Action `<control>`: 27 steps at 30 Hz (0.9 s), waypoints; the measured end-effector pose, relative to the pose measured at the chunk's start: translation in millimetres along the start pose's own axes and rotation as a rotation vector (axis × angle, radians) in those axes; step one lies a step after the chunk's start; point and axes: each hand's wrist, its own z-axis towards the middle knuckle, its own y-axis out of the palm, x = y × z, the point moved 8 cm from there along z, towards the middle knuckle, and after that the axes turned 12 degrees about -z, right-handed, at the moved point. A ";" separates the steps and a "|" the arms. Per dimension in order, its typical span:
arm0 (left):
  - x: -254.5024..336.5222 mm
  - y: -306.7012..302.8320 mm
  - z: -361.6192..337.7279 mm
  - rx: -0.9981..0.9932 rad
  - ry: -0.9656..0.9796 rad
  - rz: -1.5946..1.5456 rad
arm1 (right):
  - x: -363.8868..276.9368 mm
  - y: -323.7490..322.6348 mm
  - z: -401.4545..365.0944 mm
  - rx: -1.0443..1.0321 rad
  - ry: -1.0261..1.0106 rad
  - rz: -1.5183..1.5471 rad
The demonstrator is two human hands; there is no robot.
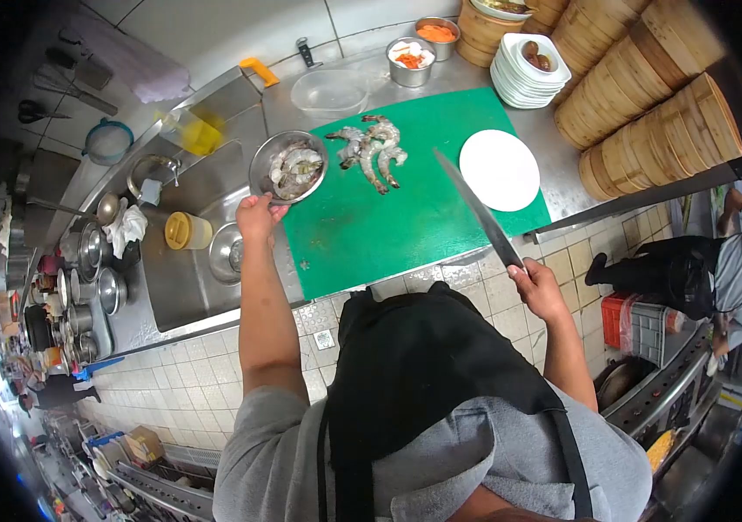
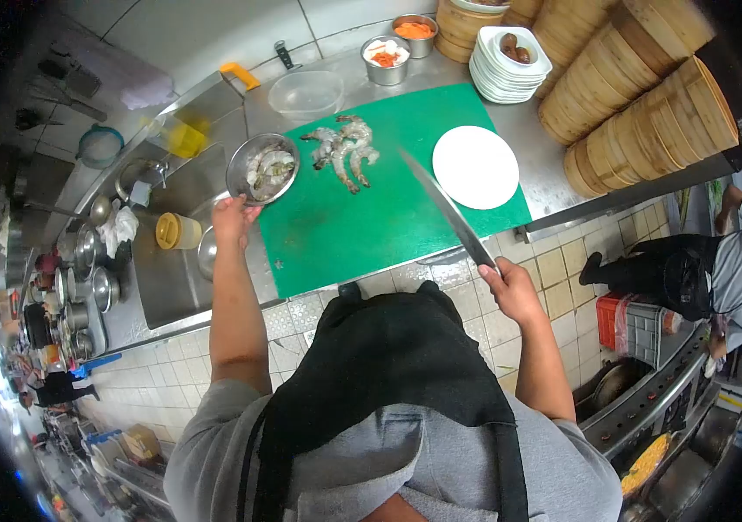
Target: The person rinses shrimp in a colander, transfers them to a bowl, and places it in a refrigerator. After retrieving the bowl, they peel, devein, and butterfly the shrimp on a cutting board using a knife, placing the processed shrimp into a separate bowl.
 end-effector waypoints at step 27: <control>53.6 99.3 55.0 -0.456 0.346 1.332 | -118.4 79.0 47.3 0.134 -0.020 -0.574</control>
